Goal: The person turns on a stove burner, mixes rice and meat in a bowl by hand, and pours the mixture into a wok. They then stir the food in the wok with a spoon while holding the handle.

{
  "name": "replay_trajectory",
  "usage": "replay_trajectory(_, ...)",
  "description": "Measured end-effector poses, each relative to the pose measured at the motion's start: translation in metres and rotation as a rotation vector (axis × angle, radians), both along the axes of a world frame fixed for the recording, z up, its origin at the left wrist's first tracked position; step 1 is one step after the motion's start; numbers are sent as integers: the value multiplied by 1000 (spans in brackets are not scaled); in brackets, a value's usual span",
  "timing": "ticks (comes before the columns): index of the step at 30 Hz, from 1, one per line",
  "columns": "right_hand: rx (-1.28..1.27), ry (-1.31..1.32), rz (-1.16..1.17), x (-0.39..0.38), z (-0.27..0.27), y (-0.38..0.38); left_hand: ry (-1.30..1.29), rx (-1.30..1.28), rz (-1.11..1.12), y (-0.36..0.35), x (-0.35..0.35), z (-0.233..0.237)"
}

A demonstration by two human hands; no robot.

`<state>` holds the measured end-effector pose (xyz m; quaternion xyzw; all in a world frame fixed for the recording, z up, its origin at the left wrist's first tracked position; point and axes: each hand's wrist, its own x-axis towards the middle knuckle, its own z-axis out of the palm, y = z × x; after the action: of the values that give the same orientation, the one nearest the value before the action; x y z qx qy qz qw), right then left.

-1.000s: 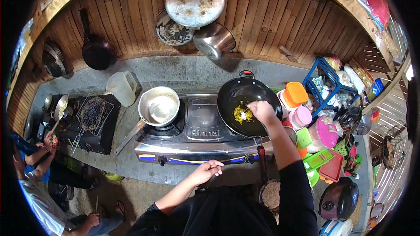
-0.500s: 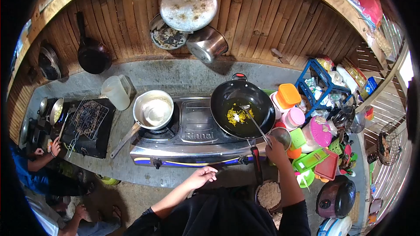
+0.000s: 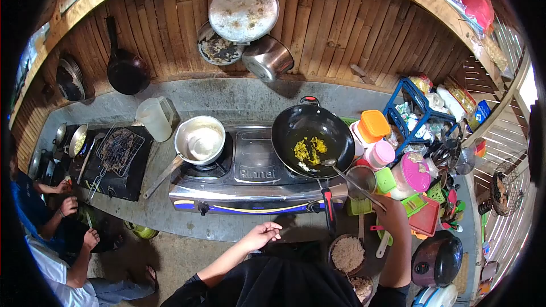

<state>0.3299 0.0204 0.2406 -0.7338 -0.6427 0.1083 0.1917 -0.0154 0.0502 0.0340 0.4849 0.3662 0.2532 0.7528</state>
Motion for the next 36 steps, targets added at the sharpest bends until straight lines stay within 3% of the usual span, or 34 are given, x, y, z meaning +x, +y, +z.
replay_trajectory(8, -101, -8, 52, -7, -31, 20, 24, 16, -73, 3, 37, 25)
replay_trajectory(11, 83, 114, 154, -9, -73, 42, 46, -31, -96, 12, 64, 39)
replay_trajectory(13, 213, 229, 203, -14, -87, 58, 24, -206, -50, 16, 89, 56)
replay_trajectory(17, 232, 276, 112, -20, -94, 80, -97, -349, -17, 22, 129, 62)
replay_trajectory(25, 51, -44, 50, -18, -71, 91, -349, -428, 37, 27, 151, 48)
replay_trajectory(30, 91, -103, 107, 18, -68, 76, -234, -404, 82, 27, 141, 60)
replay_trajectory(36, -1, -153, 68, 34, -9, 38, -191, -304, 152, 30, 124, 52)
